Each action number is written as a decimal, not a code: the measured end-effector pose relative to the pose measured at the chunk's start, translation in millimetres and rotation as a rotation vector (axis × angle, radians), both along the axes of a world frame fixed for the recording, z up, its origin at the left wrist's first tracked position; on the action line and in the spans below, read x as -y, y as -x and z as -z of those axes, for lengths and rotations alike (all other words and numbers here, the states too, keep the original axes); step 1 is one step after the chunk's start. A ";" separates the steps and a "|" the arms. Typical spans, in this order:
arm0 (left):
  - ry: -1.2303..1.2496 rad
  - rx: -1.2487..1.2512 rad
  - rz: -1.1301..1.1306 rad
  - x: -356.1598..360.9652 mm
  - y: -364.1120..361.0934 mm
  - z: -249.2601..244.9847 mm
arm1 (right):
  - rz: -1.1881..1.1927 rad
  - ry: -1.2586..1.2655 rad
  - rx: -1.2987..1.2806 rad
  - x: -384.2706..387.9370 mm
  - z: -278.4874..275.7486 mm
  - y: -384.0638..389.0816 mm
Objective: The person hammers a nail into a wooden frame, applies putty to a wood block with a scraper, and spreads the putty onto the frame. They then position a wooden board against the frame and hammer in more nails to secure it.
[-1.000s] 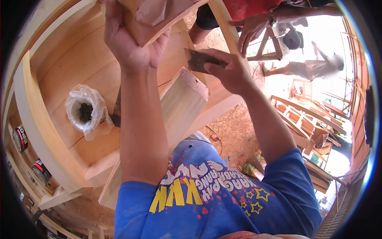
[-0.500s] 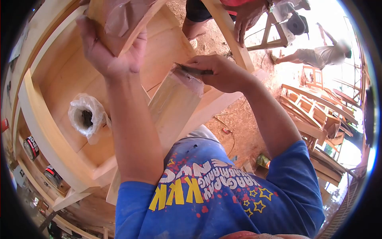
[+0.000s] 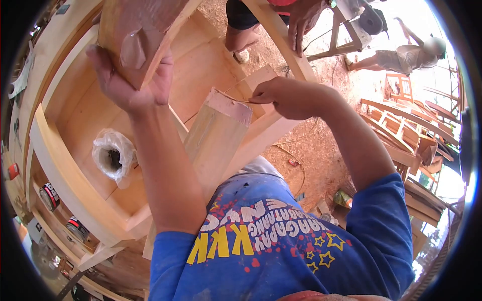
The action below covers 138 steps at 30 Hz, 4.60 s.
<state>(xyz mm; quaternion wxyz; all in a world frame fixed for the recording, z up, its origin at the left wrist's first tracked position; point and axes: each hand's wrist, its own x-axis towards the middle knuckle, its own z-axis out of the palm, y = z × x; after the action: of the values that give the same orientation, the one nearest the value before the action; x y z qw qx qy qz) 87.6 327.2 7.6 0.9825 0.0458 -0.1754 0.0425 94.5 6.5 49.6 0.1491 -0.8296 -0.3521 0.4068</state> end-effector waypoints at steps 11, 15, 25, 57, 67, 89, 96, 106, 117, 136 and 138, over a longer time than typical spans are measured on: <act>-0.072 -0.095 -0.093 0.2 3.1 1.3 | 0.010 -0.442 0.041 -42.0 18.9 -32.3; -0.105 -0.050 -0.064 -5.7 0.2 7.6 | 0.012 -0.498 0.009 -37.2 27.9 -31.7; -0.073 0.051 0.057 -1.6 -2.9 5.0 | 0.058 -0.424 0.040 15.7 27.6 7.0; -0.273 -0.494 -0.255 41.3 -6.3 -7.1 | 0.159 -0.471 -0.090 31.8 24.4 17.8; -0.090 -0.127 0.020 18.4 -5.7 10.5 | 0.258 -0.420 0.177 18.8 -4.4 34.5; -0.062 -0.144 -0.019 20.9 -0.9 0.5 | 0.345 -0.331 0.325 -2.1 -38.0 66.8; -0.074 -0.250 -0.087 28.7 5.4 -17.7 | 0.294 -0.100 0.201 -40.9 -51.4 70.7; 0.022 -0.300 -0.111 28.7 -4.6 -9.3 | 0.455 -0.050 0.205 -79.2 -65.5 33.0; 0.010 -0.157 -0.125 25.0 0.3 -22.7 | 0.106 0.014 0.407 -132.9 -60.1 61.7; -0.019 -0.269 -0.213 31.0 3.3 -32.5 | 0.175 -0.123 0.571 -83.3 -96.5 112.1; -0.072 -0.355 -0.246 35.2 4.1 -35.1 | 0.304 -0.150 0.567 -59.8 -105.2 124.1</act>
<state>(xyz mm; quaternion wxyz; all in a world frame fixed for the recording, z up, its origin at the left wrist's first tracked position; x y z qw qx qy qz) 83.6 292.0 42.6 0.9831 0.1089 0.0060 0.1468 -29.6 66.3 154.8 0.1651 -0.9395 -0.2808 0.1058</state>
